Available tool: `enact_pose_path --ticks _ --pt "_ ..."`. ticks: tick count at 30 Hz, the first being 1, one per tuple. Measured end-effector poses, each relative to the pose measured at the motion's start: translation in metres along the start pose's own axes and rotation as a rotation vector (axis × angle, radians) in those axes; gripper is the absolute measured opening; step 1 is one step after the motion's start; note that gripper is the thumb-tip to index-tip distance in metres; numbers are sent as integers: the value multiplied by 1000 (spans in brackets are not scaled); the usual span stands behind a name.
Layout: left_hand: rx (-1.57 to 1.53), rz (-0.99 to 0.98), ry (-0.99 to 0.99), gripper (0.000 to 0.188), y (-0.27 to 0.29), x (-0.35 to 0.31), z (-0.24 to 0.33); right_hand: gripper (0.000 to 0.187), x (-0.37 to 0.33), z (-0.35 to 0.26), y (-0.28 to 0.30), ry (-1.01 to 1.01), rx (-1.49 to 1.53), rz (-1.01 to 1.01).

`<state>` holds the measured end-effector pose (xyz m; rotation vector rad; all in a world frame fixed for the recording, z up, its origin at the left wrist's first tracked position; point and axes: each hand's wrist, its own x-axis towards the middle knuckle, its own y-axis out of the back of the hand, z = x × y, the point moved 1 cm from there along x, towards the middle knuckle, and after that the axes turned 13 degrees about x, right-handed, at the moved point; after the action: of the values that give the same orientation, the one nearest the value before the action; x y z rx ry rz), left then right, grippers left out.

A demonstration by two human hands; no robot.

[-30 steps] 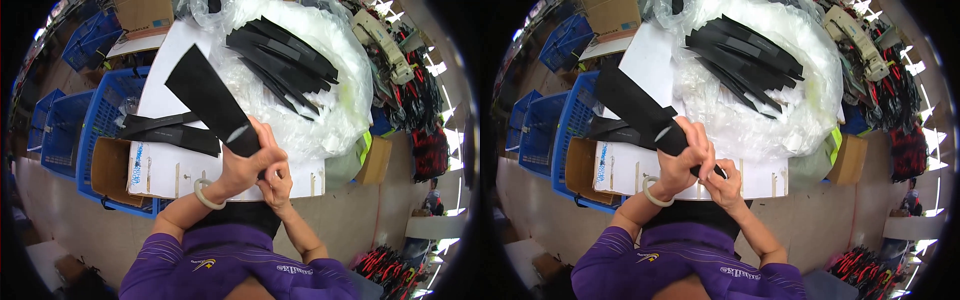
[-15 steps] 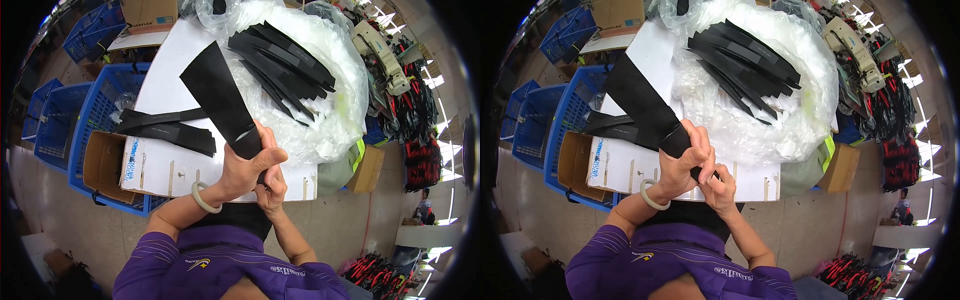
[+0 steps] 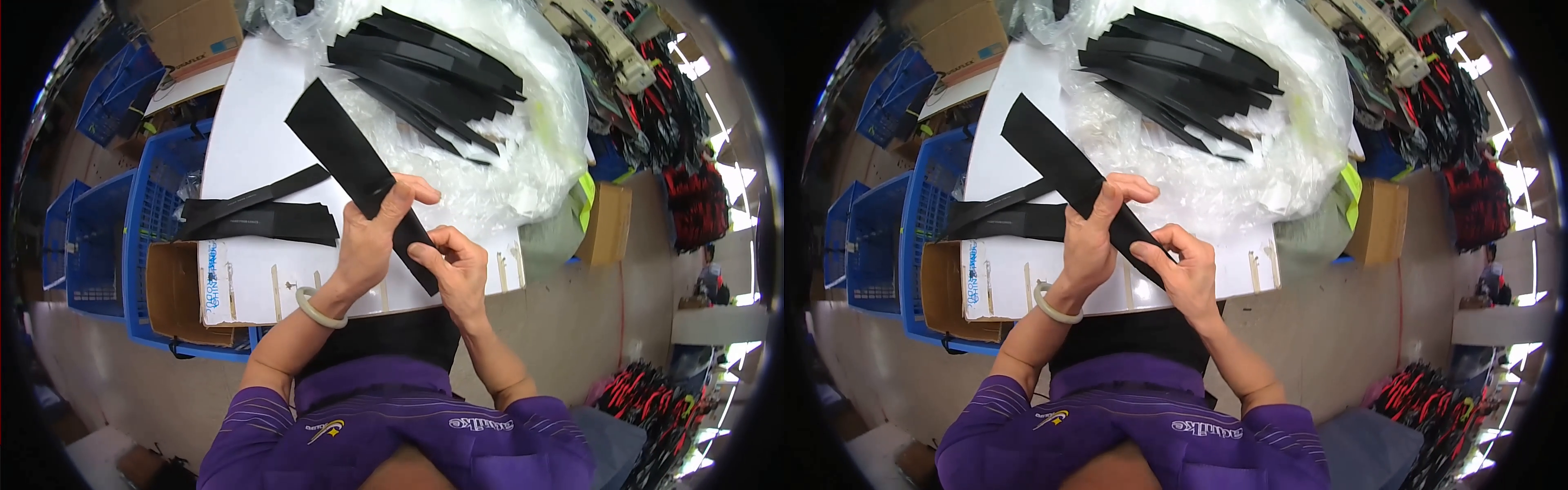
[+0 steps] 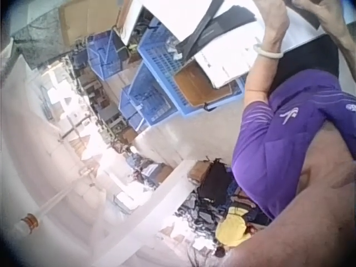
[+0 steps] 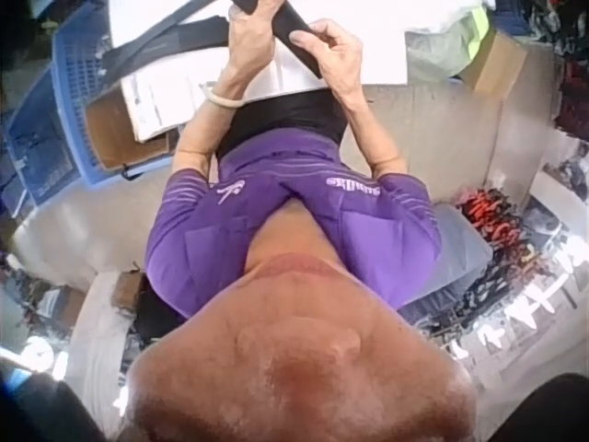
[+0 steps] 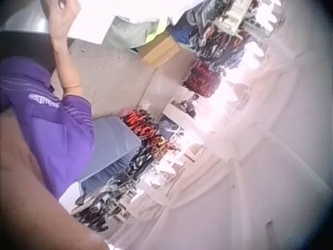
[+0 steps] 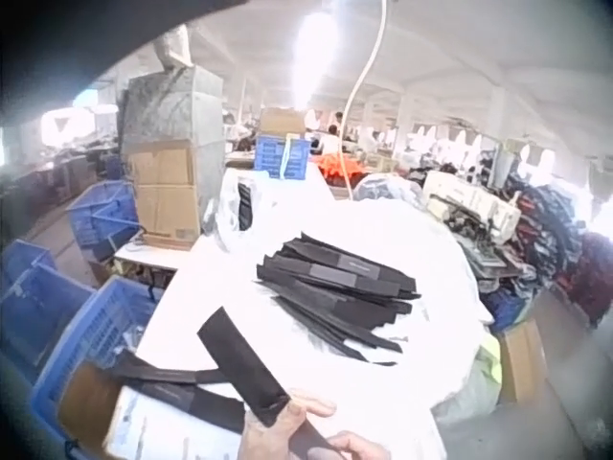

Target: Peeling the adhesive backing and applying tape to black foam strips in a manufacturing facility.

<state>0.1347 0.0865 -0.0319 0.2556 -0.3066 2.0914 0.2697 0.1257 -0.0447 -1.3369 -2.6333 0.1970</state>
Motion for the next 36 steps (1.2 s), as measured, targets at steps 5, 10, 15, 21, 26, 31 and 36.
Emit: enact_pose_path --ticks 5,10,15,21,26,31,36 --pt "-275 -125 347 33 3 6 -4 19 2 -5 22 -155 -79 -14" --pt "-183 -87 328 35 -2 7 -10 14 17 -13 41 108 -337 -104" --pt "322 -444 616 33 5 -58 -22 16 17 14 89 786 -772 -84" --pt "1023 -640 -252 78 -12 -101 -42 35 -44 68 110 604 -992 -264" --pt "1260 -638 -271 88 -12 -109 -67 57 -72 62 139 361 -1120 -229" --pt "1176 -527 -259 90 -27 -112 -71 60 -79 69 137 342 -1132 -209" --pt "1352 -598 -289 90 -34 -121 -66 60 -83 73 136 363 -1121 -224"
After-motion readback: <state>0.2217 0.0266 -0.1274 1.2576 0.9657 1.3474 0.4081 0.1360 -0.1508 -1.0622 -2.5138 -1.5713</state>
